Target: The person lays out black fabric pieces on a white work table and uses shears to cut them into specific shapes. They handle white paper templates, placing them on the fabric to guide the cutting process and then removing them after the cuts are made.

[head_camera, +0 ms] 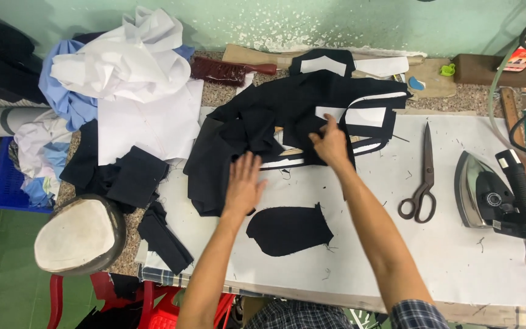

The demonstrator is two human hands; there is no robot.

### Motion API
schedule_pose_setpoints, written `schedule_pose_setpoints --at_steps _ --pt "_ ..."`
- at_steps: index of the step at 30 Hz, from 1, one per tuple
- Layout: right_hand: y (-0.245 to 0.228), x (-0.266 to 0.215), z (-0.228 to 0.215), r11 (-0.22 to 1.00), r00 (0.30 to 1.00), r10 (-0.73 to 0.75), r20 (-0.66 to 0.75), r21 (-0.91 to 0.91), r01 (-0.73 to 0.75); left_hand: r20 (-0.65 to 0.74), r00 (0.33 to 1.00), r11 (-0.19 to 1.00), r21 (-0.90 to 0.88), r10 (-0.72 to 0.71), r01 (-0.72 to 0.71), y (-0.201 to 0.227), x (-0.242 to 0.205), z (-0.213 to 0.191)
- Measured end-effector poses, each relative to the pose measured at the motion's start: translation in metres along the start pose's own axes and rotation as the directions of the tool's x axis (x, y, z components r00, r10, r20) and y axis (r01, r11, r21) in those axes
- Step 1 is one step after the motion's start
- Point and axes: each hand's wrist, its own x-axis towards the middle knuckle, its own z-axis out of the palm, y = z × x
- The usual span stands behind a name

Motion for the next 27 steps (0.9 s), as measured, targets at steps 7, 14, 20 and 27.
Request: schedule_pose_setpoints --at_steps 7,14,20,27 --pt "0.052 0.000 -0.062 0.904 0.992 -0.029 -0.126 -0.427 -0.028 -0.011 0.983 0.975 0.125 -0.184 0.183 -0.042 -0.018 -0.026" --pt "-0.009 0.006 0.030 0.574 0.698 -0.716 0.006 -0.565 0.593 -0.121 0.991 0.998 -0.046 -0.051 0.045 0.023 -0.077 -0.033" --pt "-0.016 0.032 0.037 0.490 0.766 -0.591 0.253 -0.641 0.591 -0.107 0.988 0.988 -0.122 -0.107 0.094 0.048 -0.151 -0.051" --pt "-0.009 0.019 0.028 0.346 0.634 -0.730 0.255 -0.662 0.665 -0.126 0.975 0.952 -0.269 -0.182 0.144 0.060 -0.186 -0.034"
